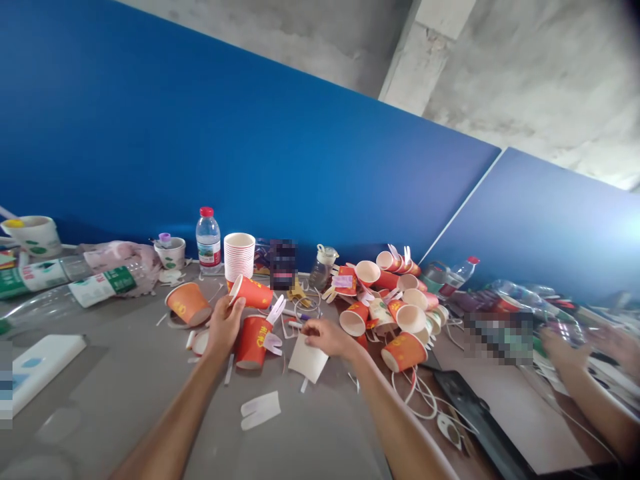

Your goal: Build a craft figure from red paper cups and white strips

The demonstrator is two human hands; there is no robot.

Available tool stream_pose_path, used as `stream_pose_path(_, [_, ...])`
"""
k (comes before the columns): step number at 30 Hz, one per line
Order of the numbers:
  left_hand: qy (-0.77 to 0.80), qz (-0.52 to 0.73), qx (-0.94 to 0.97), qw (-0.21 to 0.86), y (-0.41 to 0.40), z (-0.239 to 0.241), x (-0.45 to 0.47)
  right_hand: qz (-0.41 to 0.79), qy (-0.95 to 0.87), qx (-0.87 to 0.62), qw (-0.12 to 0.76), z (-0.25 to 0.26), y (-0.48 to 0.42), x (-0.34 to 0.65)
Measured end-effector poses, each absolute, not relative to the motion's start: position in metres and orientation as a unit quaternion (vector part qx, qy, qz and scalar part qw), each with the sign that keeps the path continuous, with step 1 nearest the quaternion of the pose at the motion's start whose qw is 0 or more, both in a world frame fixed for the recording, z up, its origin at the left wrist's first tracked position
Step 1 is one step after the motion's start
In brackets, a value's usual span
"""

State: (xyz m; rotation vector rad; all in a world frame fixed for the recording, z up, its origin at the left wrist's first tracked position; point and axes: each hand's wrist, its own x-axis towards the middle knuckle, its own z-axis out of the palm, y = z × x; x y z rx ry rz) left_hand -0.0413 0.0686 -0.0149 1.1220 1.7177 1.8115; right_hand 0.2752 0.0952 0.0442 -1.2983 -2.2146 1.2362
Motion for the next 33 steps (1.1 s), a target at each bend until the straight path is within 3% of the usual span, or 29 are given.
stream_pose_path(6, [0.619, 0.638, 0.411, 0.201, 0.071, -0.022, -0.041, 0.479, -0.78, -0.395, 0.078, 0.046, 0.078, 0.287])
stream_pose_path(12, [0.617, 0.632, 0.424, 0.203, 0.073, -0.026, -0.04, 0.244, -0.759, -0.56, 0.226, 0.04, 0.092, 0.28])
stream_pose_path(21, [0.611, 0.612, 0.463, 0.196, 0.068, -0.025, -0.038, 0.151, -0.705, -0.638, 0.271, 0.022, 0.116, 0.253])
stream_pose_path(27, [0.602, 0.605, 0.479, 0.207, 0.063, -0.02, -0.035, 0.167, -0.663, -0.672, 0.285, 0.013, 0.124, 0.232])
stream_pose_path(33, [0.583, 0.585, 0.503, 0.252, 0.063, -0.019, -0.03, 0.258, -0.6, -0.623, 0.43, 0.013, 0.135, 0.238])
